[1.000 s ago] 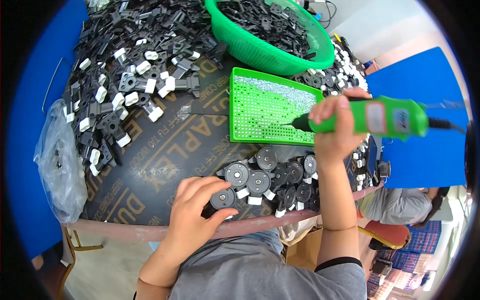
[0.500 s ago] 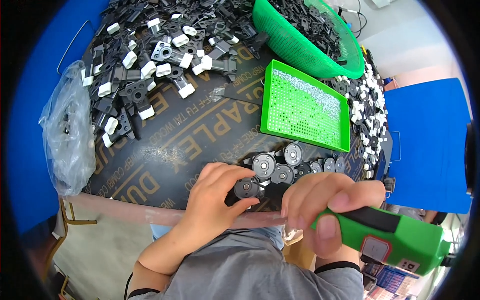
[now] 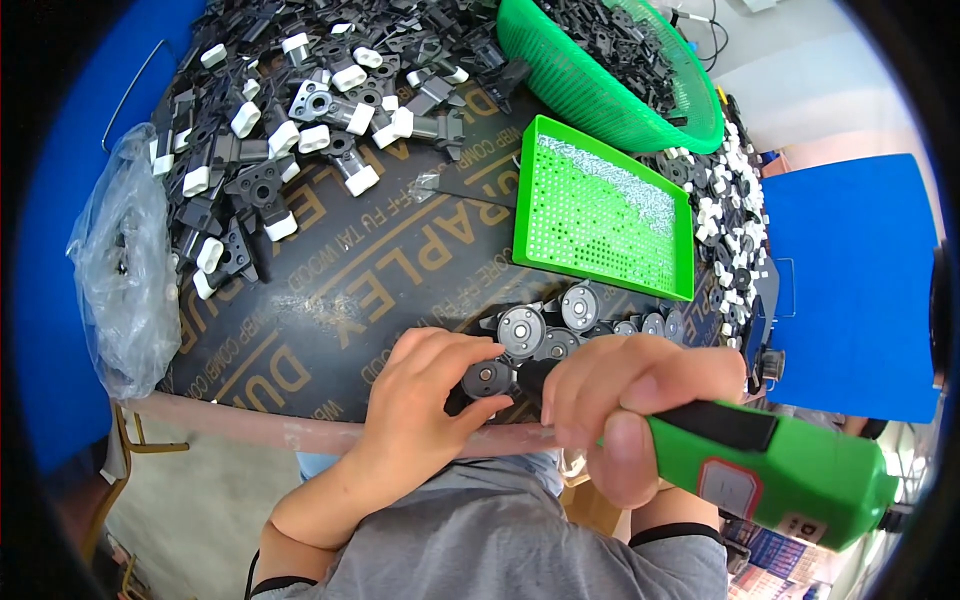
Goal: The person assembles small plastic components using tiny screws and an electric screwdriver at a factory workbench.
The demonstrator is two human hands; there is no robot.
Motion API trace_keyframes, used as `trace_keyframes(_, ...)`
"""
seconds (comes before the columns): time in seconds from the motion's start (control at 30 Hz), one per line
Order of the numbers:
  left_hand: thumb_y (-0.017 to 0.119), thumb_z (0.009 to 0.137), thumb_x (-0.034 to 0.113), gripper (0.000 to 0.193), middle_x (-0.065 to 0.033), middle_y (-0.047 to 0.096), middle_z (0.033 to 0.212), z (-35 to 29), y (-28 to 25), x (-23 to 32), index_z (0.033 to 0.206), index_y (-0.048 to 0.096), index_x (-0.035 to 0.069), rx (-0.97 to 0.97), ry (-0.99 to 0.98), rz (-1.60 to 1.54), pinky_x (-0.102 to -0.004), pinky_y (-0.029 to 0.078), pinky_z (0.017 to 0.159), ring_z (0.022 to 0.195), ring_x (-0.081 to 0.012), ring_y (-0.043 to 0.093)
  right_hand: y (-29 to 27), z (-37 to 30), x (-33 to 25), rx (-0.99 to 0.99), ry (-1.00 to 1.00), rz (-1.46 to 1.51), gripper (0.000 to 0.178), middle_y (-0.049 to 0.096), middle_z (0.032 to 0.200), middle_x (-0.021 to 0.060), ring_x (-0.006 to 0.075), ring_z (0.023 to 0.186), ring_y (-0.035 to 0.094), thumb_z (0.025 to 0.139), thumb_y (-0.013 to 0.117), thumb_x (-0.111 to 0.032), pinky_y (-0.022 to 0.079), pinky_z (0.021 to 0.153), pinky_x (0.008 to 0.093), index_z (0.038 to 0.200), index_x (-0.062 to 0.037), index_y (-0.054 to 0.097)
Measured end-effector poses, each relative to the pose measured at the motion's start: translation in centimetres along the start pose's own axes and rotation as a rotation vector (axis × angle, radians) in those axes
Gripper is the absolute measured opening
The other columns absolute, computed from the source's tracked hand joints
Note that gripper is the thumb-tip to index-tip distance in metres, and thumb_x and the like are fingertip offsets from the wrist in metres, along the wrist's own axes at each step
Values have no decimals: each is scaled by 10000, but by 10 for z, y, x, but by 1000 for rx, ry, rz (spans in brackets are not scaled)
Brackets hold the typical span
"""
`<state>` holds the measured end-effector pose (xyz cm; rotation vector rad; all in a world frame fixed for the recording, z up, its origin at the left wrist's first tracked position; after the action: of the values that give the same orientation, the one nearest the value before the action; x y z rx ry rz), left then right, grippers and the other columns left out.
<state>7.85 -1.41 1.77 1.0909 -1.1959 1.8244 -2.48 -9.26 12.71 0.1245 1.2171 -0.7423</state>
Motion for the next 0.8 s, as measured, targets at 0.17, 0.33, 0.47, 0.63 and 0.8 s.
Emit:
trace_keyframes(0.17, 842, 684, 109, 441, -96, 679, 1049, -7, -2, -9, 1091, 679, 67, 8, -44, 29, -420, 499, 858, 1006, -321, 602, -1, -4, 11, 122, -24, 78, 275, 573, 684, 83, 204, 544, 567, 957, 629, -117, 528, 531, 389, 1089, -102, 388)
trace_keyframes(0.33, 848, 701, 154, 462, -109, 667, 1089, -8, -3, -2, 1113, 666, 56, -14, -18, 31, -422, 489, 894, 1036, -331, 589, -76, 10, -1, 621, -230, 186, 180, 464, 646, 45, 150, 504, 460, 978, 531, -174, 443, 480, 324, 1110, -73, 462)
trace_keyframes(0.47, 849, 721, 210, 512, -121, 651, 1146, -8, 0, -8, 1154, 637, 38, -48, -66, 74, -435, 467, 948, 1087, -342, 571, -108, 20, 60, 670, -130, 86, 194, 469, 660, 58, 154, 525, 462, 947, 530, -103, 442, 505, 319, 1123, -68, 457)
trace_keyframes(0.63, 853, 718, 224, 543, -126, 645, 1171, -6, 0, -6, 1173, 625, 35, -72, -72, 65, -445, 457, 963, 1107, -345, 564, -106, 19, 81, 657, -115, 119, 202, 476, 661, 68, 170, 511, 458, 937, 527, -88, 442, 505, 330, 1123, -69, 450)
trace_keyframes(0.8, 854, 717, 225, 546, -129, 639, 1177, -6, 1, -8, 1175, 624, 35, -83, -83, 75, -445, 457, 962, 1105, -346, 564, -103, 19, 82, 637, -132, 122, 203, 477, 656, 72, 169, 503, 455, 938, 532, -94, 437, 503, 331, 1122, -78, 450)
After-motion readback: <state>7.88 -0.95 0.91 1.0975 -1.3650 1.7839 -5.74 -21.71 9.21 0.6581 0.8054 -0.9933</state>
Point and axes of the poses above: each hand's wrist, its own z-axis towards the middle knuckle, its own y-axis out of the palm, x = y × z, the point moved 6 cm from there along z, towards the middle knuckle
